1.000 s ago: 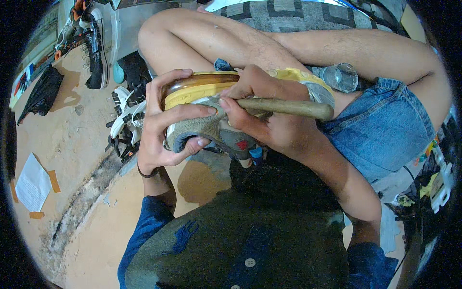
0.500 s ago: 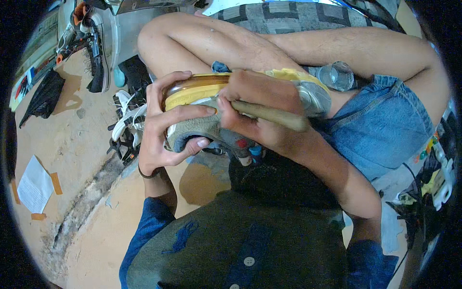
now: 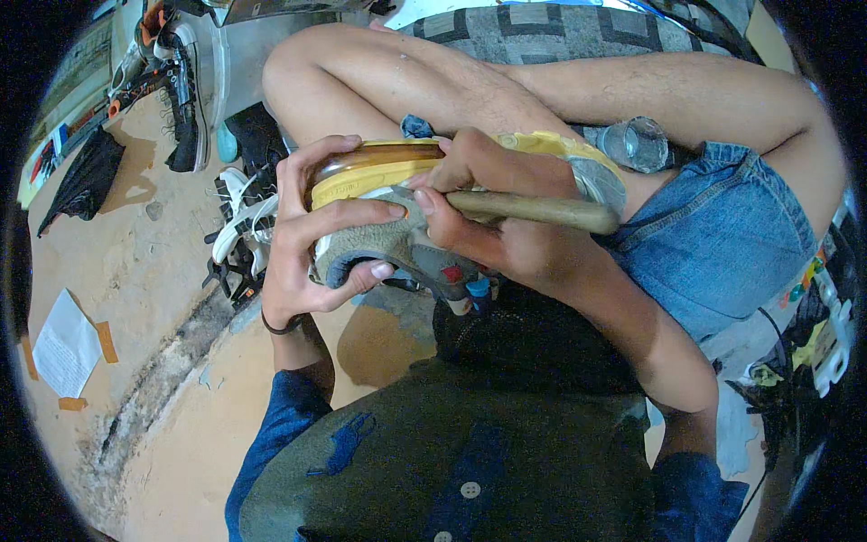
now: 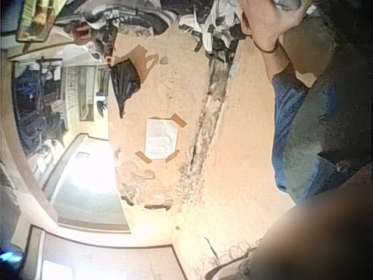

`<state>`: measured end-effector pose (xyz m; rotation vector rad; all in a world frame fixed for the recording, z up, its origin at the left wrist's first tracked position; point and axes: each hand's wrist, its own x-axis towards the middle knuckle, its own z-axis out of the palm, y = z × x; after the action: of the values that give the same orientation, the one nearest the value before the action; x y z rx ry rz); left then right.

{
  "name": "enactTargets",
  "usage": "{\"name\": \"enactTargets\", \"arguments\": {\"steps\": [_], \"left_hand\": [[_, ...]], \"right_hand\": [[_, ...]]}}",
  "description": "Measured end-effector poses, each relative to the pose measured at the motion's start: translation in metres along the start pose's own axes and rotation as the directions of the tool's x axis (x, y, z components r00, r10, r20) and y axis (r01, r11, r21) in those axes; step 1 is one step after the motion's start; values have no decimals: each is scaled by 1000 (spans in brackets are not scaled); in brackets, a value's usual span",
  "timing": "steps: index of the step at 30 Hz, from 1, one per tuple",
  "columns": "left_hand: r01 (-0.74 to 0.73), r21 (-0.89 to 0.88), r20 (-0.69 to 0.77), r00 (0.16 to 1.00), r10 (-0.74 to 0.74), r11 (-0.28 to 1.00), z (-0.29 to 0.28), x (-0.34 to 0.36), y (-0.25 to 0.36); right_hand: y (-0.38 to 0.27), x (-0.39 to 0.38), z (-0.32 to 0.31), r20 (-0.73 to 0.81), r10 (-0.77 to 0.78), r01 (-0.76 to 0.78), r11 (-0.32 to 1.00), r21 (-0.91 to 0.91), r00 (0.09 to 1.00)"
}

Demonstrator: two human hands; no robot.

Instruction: Applying sealant or adhesive to the sole seam of a sneaker using a small spatula tool.

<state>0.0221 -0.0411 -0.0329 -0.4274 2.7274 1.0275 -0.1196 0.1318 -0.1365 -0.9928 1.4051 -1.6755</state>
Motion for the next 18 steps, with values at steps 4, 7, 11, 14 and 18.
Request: {"name": "enactTargets", "arguments": {"steps": [4, 7, 11, 14, 18], "left_hand": [[15, -12, -8, 1000, -15, 1000, 0, -2, 0], [-2, -8, 1, 1000, 2, 1000, 0, 1, 0], [6, 25, 59, 998, -7, 1000, -1, -2, -3], [3, 39, 56, 998, -5, 999, -1, -1, -2], [8, 5, -8, 1000, -8, 1000, 1, -1, 0]], "right_hand": [[-1, 2, 4, -21, -53, 52, 998, -35, 998], [0, 3, 2, -38, -111, 108, 992, -57, 993], [-1, 6, 2, -32, -120, 120, 993, -7, 992], [-1, 7, 2, -43, -140, 141, 990, 0, 989], [-1, 5, 2, -36, -144, 145, 989, 32, 989]]}}
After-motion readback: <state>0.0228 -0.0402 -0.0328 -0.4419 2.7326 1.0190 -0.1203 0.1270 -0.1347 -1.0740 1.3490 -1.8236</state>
